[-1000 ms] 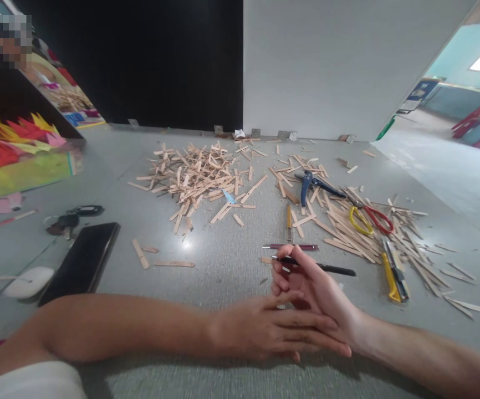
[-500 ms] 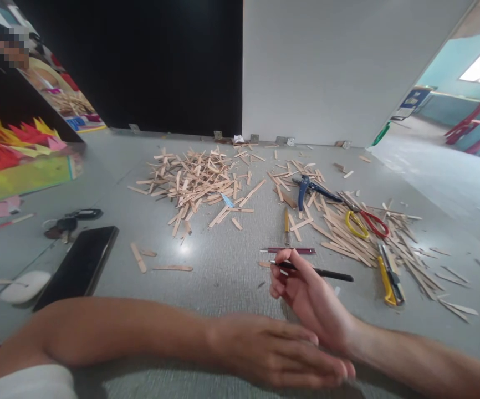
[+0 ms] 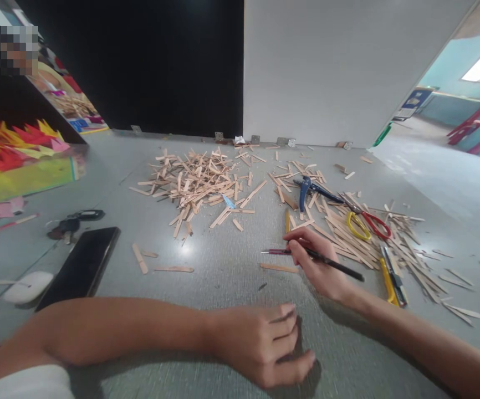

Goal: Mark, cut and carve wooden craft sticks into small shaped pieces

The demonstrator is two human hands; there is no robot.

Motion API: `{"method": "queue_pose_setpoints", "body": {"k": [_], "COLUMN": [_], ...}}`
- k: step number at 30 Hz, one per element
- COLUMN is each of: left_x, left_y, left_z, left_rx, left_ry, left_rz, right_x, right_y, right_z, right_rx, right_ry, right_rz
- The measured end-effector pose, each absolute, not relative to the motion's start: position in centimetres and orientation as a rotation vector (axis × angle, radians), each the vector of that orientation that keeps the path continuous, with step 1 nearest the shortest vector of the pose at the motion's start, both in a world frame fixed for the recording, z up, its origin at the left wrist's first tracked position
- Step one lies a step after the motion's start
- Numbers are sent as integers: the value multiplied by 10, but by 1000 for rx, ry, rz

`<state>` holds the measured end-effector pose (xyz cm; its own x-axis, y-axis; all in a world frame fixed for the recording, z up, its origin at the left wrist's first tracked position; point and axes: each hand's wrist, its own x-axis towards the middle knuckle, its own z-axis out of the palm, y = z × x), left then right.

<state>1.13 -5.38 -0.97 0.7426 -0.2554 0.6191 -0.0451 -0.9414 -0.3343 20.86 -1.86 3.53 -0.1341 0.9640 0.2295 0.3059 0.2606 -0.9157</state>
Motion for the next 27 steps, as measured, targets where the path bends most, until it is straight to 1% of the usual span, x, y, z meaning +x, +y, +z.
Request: {"method": "queue_pose_setpoints", "body": {"k": [2,4,6,8,12,17,23,27], "left_x": [11,11,9,7,6,7,8,7], "left_y": [-54,-57,-60,-61,-56,-52,-55,-55], "left_z": [-12,-13,-11,-8,-4,-12,-17,-14], "left_rx": [-2616,-2606,-2621,-2638,-2631,-2661,-2655,-2624], "left_ry": [248,245,194,121,-144,-546,-671,-705], "left_rz": [-1113,-1179,-1182,-1107,-878,-671,-664,-667], "right_x": [215,219,221,222,222,222,222,223], "right_y": [-12,-10,-10,-11,-10,-9,-11,-11], "right_z": [22,13,8,7,8,8,6,6], "right_rx": [-1165,-1087,-1010,-957,-925,-1020,-1244,-1256], "right_ry": [-1825,-1973,-2068,-2120,-2141,-2088,-1969,-1954], "right_rz": [622,444,359,324,313,346,499,532]}}
